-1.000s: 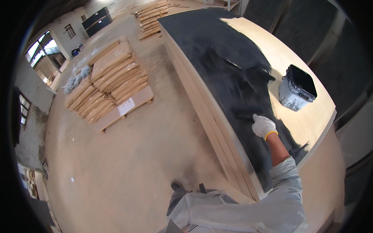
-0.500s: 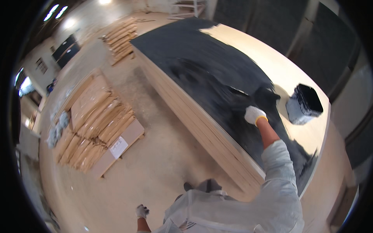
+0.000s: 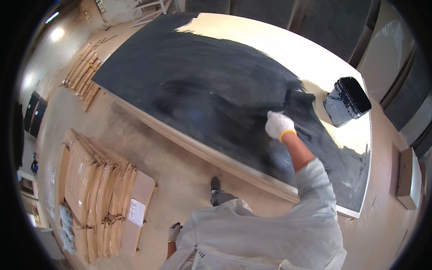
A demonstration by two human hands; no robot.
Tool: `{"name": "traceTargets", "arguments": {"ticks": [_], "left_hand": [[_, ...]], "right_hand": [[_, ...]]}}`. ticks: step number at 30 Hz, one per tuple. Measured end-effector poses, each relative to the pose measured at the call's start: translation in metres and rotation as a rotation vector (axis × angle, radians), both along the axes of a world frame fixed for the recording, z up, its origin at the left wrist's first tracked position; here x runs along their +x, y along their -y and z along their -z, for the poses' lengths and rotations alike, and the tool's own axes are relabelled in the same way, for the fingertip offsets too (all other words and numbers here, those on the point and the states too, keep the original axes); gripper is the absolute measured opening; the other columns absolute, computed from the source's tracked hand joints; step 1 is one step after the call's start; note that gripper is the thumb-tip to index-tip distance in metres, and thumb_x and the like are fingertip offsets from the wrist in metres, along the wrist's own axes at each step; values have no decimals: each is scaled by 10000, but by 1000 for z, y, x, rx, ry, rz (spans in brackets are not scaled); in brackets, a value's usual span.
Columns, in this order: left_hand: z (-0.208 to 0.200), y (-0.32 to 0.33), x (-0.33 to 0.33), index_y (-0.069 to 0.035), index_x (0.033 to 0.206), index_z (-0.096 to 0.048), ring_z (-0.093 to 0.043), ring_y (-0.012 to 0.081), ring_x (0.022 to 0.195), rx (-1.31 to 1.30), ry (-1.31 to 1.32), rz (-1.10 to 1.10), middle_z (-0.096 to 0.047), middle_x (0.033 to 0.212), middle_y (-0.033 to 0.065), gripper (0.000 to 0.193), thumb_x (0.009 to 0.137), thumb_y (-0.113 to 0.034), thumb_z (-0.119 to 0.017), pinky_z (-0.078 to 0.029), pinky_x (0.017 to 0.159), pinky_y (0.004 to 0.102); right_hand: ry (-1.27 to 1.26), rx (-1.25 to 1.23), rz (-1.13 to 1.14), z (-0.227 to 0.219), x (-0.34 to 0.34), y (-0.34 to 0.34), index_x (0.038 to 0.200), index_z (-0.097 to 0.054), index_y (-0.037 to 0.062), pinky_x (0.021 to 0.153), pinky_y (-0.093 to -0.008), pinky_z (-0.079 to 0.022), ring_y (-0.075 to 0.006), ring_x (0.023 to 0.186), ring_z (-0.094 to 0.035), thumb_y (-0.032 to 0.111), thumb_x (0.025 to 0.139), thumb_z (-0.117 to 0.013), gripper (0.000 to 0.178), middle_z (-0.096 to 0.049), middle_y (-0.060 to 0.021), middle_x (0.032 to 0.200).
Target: The person applies black paint to a large wooden board using a brush. They repeatedly dip the brush into a paint container and spread the paint across the surface, covering the edges and center areas.
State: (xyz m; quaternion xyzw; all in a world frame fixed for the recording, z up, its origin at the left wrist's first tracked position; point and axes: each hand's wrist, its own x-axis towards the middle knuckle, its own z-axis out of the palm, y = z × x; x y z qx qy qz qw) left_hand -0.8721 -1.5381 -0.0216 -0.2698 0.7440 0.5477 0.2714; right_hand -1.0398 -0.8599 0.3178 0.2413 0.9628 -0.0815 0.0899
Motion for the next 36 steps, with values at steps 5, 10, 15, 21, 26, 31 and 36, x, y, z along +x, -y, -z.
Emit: {"name": "traceTargets", "arguments": {"ticks": [5, 10, 15, 21, 26, 31, 36], "left_hand": [[-6, 42, -27, 11, 1044, -802, -740, 238, 829, -140, 85, 7, -782, 910, 116, 215, 959, -134, -668, -577, 678, 350], [6, 73, -100, -16, 952, -755, -710, 260, 698, -501, 286, 552, -758, 891, 126, 227, 997, -178, -603, -564, 597, 382], [19, 53, -240, -22, 1221, -691, -707, 251, 630, -119, 324, 78, -741, 956, 158, 305, 1032, -225, -564, -567, 499, 393], [15, 61, -382, 3, 1374, -622, -705, 272, 615, 91, 255, 142, -728, 978, 173, 385, 1031, -171, -598, -541, 486, 355], [30, 109, -450, 18, 1288, -662, -676, 251, 537, 40, 328, 87, -703, 895, 150, 319, 1030, -147, -575, -495, 430, 368], [43, 129, -511, 13, 1271, -674, -673, 236, 531, -27, 331, 325, -698, 865, 133, 308, 1037, -157, -570, -494, 429, 361], [30, 138, -565, -8, 1264, -686, -680, 211, 557, 71, 289, 268, -694, 853, 106, 301, 1032, -158, -570, -501, 443, 334]], "right_hand": [[129, -4, 189, -21, 19, -2, 1372, -641, 20, 958, -521, -565, -429, 1120, -736, 254, 1017, -539, 438, -768, -273, 1131], [117, 7, 109, -14, -10, 28, 1501, -591, 88, 938, -520, -565, -427, 1094, -740, 351, 1046, -570, 526, -771, -266, 1085], [45, 47, 357, 5, -19, 13, 1473, -638, 127, 936, -529, -571, -433, 1068, -742, 305, 1008, -594, 500, -769, -262, 1088], [353, -24, 317, -31, -45, 170, 1587, -469, 152, 866, -560, -582, -450, 986, -753, 336, 1004, -584, 622, -772, -256, 1052], [251, -19, 461, -14, -85, 223, 1591, -468, 128, 956, -542, -563, -447, 1076, -734, 356, 1033, -553, 609, -772, -254, 1092], [46, 75, 463, 13, -184, 166, 1456, -614, 92, 918, -549, -575, -428, 1042, -750, 308, 1000, -565, 507, -773, -260, 1074], [176, 1, 365, -2, -244, 249, 1555, -557, 101, 963, -478, -571, -420, 1100, -737, 357, 997, -595, 616, -755, -273, 1143]]}}
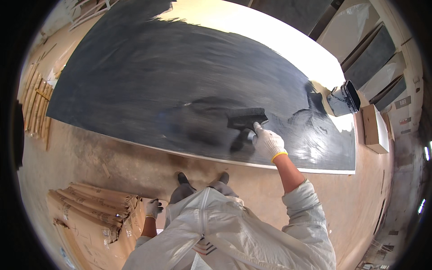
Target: The person applies black paint to a large wooden board using a brush. They repeatedly dip the brush into a paint container and spread the paint across the surface, covering the edges and center areas.
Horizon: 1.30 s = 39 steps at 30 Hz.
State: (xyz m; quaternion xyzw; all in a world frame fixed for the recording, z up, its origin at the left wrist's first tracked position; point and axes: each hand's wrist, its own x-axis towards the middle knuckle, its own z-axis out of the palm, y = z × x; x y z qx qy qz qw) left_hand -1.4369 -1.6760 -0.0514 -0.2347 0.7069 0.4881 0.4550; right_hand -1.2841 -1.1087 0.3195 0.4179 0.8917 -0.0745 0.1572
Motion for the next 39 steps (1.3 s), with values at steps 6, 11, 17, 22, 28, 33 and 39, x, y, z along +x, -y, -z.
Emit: {"name": "traceTargets", "arguments": {"ticks": [6, 11, 17, 22, 28, 33, 39], "left_hand": [[14, 32, -21, -28, 1354, -645, -701, 272, 555, 73, 7, -29, -718, 895, 138, 331, 1063, -176, -588, -547, 446, 384], [22, 43, -14, -16, 1332, -666, -692, 258, 539, -27, 44, -7, -735, 902, 144, 327, 1057, -168, -579, -523, 433, 369], [19, 18, -10, -4, 1333, -677, -699, 243, 565, -14, 66, 54, -727, 895, 124, 339, 1041, -147, -582, -524, 466, 350], [21, 23, -15, 9, 1338, -661, -674, 245, 547, 25, 89, -13, -712, 900, 143, 339, 1045, -141, -580, -527, 468, 371], [29, 45, -16, -19, 1316, -670, -669, 253, 533, -28, 128, 8, -716, 886, 142, 333, 1037, -180, -585, -520, 458, 384], [32, 41, -22, -32, 1291, -687, -696, 248, 586, -117, 142, 80, -725, 911, 134, 307, 1050, -184, -576, -544, 475, 379], [29, 25, -36, -21, 1284, -692, -673, 225, 538, -12, 96, 28, -727, 895, 119, 313, 1037, -176, -579, -515, 464, 353]], "right_hand": [[-25, -18, 105, 14, 5, -40, 1593, -506, 105, 1034, -486, -546, -401, 1211, -708, 303, 1023, -558, 605, -743, -246, 1269], [-32, -119, -42, -17, -113, 67, 1592, -498, 105, 1035, -503, -539, -410, 1201, -713, 316, 1046, -501, 586, -750, -249, 1240], [-19, -120, -199, -12, -168, 78, 1522, -546, 64, 980, -525, -562, -421, 1134, -736, 211, 1015, -493, 530, -769, -237, 1196], [43, -132, -286, -16, -172, 97, 1531, -535, 86, 963, -529, -567, -418, 1124, -738, 220, 1005, -521, 543, -761, -263, 1180], [41, -124, -313, -33, -174, 80, 1572, -520, 162, 970, -493, -574, -402, 1135, -735, 216, 1013, -516, 562, -767, -225, 1201], [130, -207, -528, -28, -170, 151, 1589, -503, 145, 875, -520, -593, -405, 998, -770, 178, 992, -509, 598, -784, -217, 1098], [135, -102, -323, -33, -139, 121, 1600, -490, 105, 864, -510, -598, -397, 979, -777, 164, 1000, -522, 603, -786, -224, 1081]]}}
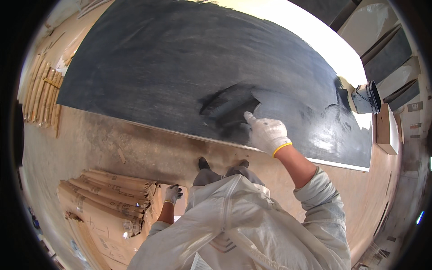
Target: The person applies black paint to a large wooden board using a brush. They repeatedly dip the brush into a paint container and spread the paint across the surface, covering the edges and center areas.
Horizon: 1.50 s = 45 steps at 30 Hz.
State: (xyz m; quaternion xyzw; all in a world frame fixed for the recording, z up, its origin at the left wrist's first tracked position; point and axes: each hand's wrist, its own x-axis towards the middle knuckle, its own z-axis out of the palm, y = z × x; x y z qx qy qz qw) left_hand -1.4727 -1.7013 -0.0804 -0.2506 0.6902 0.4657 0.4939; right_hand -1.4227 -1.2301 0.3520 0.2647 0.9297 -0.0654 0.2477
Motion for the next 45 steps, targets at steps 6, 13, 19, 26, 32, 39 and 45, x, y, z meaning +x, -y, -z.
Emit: {"name": "traceTargets", "arguments": {"ticks": [6, 13, 19, 26, 32, 39, 45], "left_hand": [[11, -13, -9, -28, 1311, -682, -672, 231, 536, -36, 38, 117, -726, 890, 123, 322, 1035, -163, -586, -502, 445, 351], [19, -38, -14, -15, 1336, -677, -682, 245, 547, -63, 8, 250, -729, 913, 142, 348, 1049, -182, -575, -522, 453, 366], [15, -76, -18, -27, 1366, -660, -707, 286, 612, -48, -4, 440, -738, 938, 164, 375, 1060, -237, -600, -571, 502, 417], [-18, -125, -11, -40, 1267, -691, -676, 282, 590, 31, -113, 189, -719, 869, 148, 285, 1024, -162, -605, -579, 514, 431], [-13, -123, 87, -56, 1058, -735, -671, 274, 589, 111, 85, 17, -706, 814, 134, 175, 1010, -140, -589, -556, 499, 422], [-52, -170, 260, -74, 1063, -747, -698, 265, 651, -193, -147, 342, -729, 858, 129, 205, 1025, -224, -612, -547, 517, 401], [-95, -191, 305, -54, 1164, -728, -676, 243, 643, -220, -180, 357, -727, 883, 121, 249, 1029, -242, -636, -540, 517, 374]], "right_hand": [[-42, -61, -68, 10, -13, 43, 1607, -475, 100, 783, -492, -618, -370, 891, -792, 152, 974, -553, 640, -792, -197, 1009], [-61, -99, 27, 7, -8, 51, 1556, -524, 49, 759, -501, -605, -373, 844, -787, 160, 974, -543, 592, -789, -204, 924], [-343, -127, 168, 35, -51, -1, 1329, -659, 26, 804, -505, -603, -365, 936, -791, 171, 1067, -445, 368, -806, -174, 1014], [-364, -83, 434, 33, 52, -130, 1233, -728, 61, 921, -520, -593, -404, 1073, -765, 249, 1104, -379, 417, -795, -185, 1156], [-240, 174, 782, 36, 332, -296, 1463, -638, 149, 1009, -497, -563, -402, 1176, -733, 257, 1070, -438, 454, -772, -180, 1250], [-222, 198, 571, 40, 417, -406, 1466, -628, 150, 944, -501, -580, -384, 1113, -752, 194, 1030, -469, 466, -782, -180, 1203], [-249, 161, 481, 35, 395, -543, 1414, -662, 129, 960, -490, -581, -374, 1157, -740, 187, 1013, -467, 449, -765, -178, 1262]]}}
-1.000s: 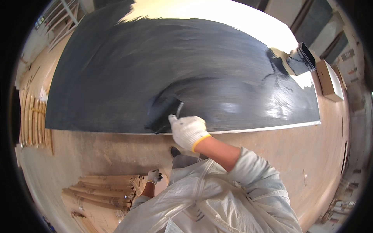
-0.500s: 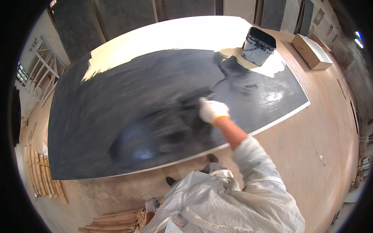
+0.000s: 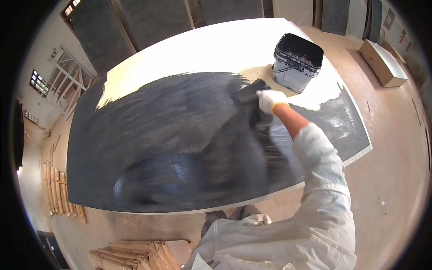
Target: The person applies black paint to a large wooden board using a brush. They repeatedly dip the brush into a paint container and spread the paint across the surface, covering the edges and center areas.
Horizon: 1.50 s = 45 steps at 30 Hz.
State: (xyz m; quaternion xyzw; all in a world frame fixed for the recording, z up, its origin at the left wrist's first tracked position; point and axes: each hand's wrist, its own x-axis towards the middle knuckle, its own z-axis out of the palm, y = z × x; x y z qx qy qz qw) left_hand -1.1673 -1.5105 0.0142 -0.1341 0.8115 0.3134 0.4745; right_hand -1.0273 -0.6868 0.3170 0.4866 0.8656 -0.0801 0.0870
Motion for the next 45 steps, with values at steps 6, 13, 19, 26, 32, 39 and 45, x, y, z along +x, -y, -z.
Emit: {"name": "traceTargets", "arguments": {"ticks": [6, 13, 19, 26, 32, 39, 45], "left_hand": [[-34, 20, 15, -33, 1265, -708, -653, 222, 634, 39, 35, -261, -726, 908, 112, 328, 1032, -260, -661, -533, 517, 347], [-32, 6, 36, -11, 1238, -773, -691, 225, 746, -122, -65, 106, -785, 978, 140, 400, 993, -324, -739, -559, 700, 356], [-35, 2, 62, -2, 1207, -795, -723, 232, 793, -114, -71, -25, -808, 997, 154, 389, 984, -318, -755, -580, 749, 364], [-39, -2, 64, 2, 1202, -793, -724, 225, 781, -145, -56, -5, -809, 989, 152, 346, 998, -271, -735, -580, 722, 358], [-40, 0, 45, 5, 1198, -790, -725, 219, 771, -162, -108, -23, -810, 982, 150, 311, 1009, -231, -718, -579, 698, 352], [-56, -12, 31, -32, 1335, -695, -602, 178, 593, -2, 31, -299, -716, 900, 96, 342, 1061, -226, -631, -487, 498, 304], [-78, 15, 68, -32, 1307, -721, -612, 152, 606, -60, 66, -298, -714, 836, 39, 315, 1063, -219, -648, -495, 513, 294]], "right_hand": [[135, -74, -194, -18, -30, -32, 1428, -662, 127, 1035, -471, -569, -357, 1265, -702, 152, 982, -499, 475, -699, -163, 1419], [100, 22, -148, 17, -17, -106, 1139, -812, 33, 857, -476, -632, -398, 1049, -786, 158, 937, -563, 345, -801, -216, 1126], [45, 68, -325, -3, -13, -58, 1241, -767, 56, 909, -453, -618, -362, 1096, -777, 180, 962, -561, 369, -792, -192, 1187], [171, -74, -248, -16, -17, -90, 1247, -786, 113, 945, -464, -602, -354, 1121, -766, 177, 940, -597, 366, -790, -158, 1223], [241, -67, -362, -16, -31, -116, 1192, -807, 79, 879, -467, -619, -338, 1044, -781, 172, 916, -622, 345, -796, -161, 1183], [499, 126, -615, 43, -60, -185, 1082, -834, 42, 808, -469, -615, -344, 934, -779, 187, 901, -637, 305, -800, -189, 1061], [207, -135, -488, 40, -115, -189, 1045, -837, 47, 772, -456, -601, -337, 835, -767, 178, 832, -653, 310, -791, -234, 978]]}}
